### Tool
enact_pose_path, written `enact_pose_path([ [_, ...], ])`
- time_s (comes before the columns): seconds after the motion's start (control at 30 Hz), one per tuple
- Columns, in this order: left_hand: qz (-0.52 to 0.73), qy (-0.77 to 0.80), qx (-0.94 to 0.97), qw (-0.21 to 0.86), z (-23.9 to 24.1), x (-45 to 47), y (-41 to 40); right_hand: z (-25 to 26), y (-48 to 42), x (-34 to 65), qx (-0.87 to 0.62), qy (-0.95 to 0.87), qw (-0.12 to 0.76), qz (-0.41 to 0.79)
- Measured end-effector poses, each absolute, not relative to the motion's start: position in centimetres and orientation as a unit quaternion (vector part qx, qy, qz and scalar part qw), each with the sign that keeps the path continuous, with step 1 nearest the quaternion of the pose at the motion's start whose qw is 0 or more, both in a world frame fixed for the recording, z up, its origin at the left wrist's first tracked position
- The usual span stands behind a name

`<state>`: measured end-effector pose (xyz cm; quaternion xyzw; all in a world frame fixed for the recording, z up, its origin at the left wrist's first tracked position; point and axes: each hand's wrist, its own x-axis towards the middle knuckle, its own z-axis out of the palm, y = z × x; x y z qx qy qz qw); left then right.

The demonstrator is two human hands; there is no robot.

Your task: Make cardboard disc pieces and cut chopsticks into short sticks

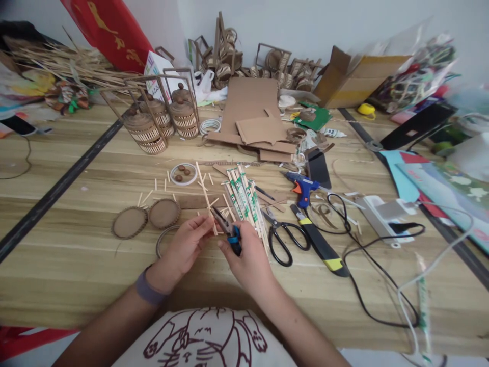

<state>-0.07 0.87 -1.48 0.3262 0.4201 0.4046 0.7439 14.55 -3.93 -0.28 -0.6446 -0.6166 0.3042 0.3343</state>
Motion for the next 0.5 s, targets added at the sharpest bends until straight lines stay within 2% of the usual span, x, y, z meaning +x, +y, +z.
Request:
enact_pose_path([
  [0.5, 0.391, 0.417, 0.398, 0.717, -1.82, 0.53, 0.24, -0.79, -3.87, 14.88, -0.65, -0.608, 0.304, 0.339],
])
